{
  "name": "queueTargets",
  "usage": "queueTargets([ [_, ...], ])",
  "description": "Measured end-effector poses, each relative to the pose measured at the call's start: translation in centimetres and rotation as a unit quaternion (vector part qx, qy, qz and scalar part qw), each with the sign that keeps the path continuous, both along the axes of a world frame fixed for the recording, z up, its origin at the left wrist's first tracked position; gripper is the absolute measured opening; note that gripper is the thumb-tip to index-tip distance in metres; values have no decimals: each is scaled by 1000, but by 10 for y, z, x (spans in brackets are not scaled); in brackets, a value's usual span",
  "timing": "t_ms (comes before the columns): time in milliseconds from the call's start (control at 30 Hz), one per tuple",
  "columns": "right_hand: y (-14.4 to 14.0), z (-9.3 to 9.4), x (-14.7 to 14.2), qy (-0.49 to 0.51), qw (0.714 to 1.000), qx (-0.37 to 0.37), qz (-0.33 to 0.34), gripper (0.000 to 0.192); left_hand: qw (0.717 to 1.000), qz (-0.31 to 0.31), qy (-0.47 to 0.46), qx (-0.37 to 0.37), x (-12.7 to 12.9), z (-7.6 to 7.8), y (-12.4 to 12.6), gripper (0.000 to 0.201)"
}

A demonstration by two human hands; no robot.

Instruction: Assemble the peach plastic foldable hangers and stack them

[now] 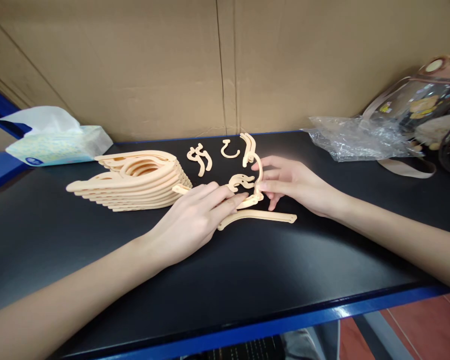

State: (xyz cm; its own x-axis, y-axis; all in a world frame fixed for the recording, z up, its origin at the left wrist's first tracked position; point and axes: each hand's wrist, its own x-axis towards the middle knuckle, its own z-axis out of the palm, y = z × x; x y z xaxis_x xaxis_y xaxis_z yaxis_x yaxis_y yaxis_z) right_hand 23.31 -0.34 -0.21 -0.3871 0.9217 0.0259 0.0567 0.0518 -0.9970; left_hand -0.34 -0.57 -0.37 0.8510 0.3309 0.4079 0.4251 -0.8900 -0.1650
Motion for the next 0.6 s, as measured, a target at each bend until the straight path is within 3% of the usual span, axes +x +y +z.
queueTargets([
  [600,-3,0,-3,-36,998,34,-31,45,1000,-9,6,5,4,-1,0,32],
])
